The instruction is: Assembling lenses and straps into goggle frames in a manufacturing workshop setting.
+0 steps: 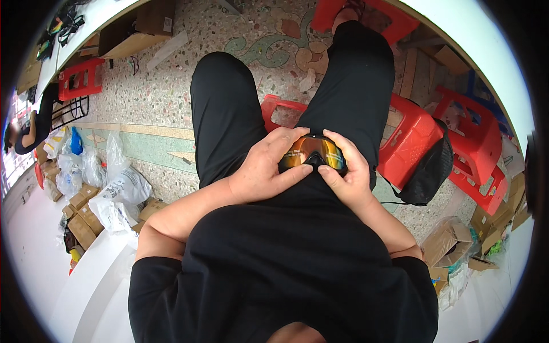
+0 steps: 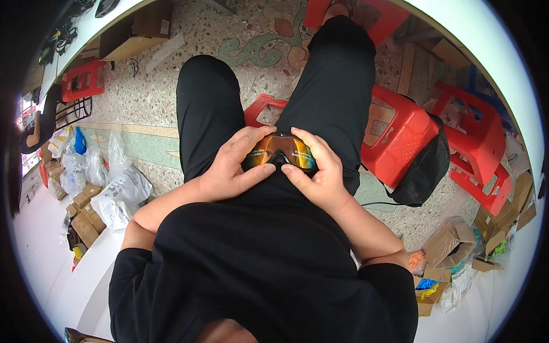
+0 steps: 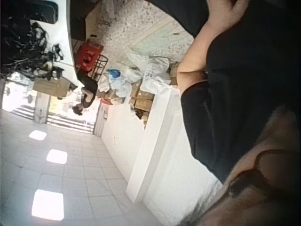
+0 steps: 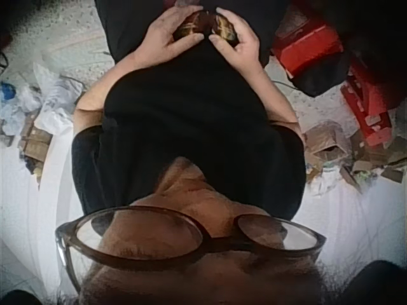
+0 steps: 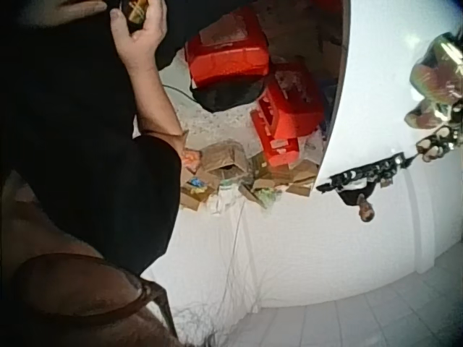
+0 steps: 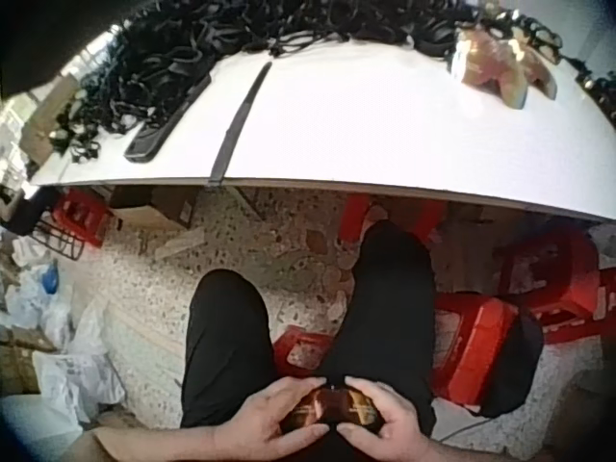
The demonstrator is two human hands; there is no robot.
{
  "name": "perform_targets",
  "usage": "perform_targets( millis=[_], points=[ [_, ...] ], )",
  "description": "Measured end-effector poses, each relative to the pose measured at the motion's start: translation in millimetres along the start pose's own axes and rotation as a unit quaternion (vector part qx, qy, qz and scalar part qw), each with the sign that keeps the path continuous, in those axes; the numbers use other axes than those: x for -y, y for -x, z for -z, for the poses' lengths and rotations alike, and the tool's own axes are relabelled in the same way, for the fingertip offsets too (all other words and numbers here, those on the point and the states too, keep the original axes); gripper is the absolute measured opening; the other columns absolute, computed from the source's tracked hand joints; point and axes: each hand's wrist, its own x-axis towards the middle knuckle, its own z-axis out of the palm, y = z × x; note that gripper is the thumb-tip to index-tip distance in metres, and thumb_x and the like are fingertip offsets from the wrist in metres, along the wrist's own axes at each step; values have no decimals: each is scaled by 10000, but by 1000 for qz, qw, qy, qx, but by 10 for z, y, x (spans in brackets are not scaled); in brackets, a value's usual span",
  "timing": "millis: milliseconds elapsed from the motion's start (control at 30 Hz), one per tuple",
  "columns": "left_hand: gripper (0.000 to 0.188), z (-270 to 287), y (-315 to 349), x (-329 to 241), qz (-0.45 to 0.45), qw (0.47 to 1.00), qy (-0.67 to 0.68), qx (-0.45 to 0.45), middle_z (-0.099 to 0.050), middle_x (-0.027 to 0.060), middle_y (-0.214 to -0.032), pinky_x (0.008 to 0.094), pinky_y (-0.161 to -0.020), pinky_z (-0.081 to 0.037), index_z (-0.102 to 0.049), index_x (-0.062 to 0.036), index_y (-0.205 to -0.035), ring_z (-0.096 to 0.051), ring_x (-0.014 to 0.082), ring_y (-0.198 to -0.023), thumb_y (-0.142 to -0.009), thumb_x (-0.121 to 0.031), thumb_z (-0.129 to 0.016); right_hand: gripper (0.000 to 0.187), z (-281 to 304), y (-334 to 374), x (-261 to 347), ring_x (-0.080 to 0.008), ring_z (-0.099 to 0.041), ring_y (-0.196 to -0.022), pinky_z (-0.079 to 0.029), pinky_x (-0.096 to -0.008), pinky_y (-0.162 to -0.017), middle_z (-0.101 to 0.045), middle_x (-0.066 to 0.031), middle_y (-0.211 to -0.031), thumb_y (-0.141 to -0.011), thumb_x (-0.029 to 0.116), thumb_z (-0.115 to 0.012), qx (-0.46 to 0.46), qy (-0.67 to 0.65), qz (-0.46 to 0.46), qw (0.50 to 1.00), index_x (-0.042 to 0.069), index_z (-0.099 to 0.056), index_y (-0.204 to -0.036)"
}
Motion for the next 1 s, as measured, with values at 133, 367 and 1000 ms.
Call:
perform_targets(
  millis=[133,367,1000],
  points=[
    [529,-123,-101,-35,-73,985,-106,-111,-602,188,-973,381,-708,-512,-548,49,-1157,-622,338,-801,-674,-95,-707,516,-93,-136,12,-272,-660,-906,-521,-331,-818,-644,-168,-1026,-720,103,-737,-71,85,84,990,-32,-578,-1192],
    [502,-189,-137,83,-120,970,-144,-151,-606,170,-927,375,-685,-504,-564,29,-1126,-620,329,-777,-665,-98,-717,459,-187,-180,-62,-267,-684,-808,-551,-334,-735,-660,-147,-958,-679,111,-736,-100,104,79,986,-18,-594,-1096],
    [824,-23,-128,56,-223,945,-176,-162,-638,141,-1139,442,-900,-475,-414,-8,-1370,-629,317,-1013,-659,-116,-815,715,3,-167,80,-364,-560,-1177,-437,-442,-1019,-583,-191,-1268,-718,318,-824,-64,190,172,964,-1,-529,-1285]
  ],
)
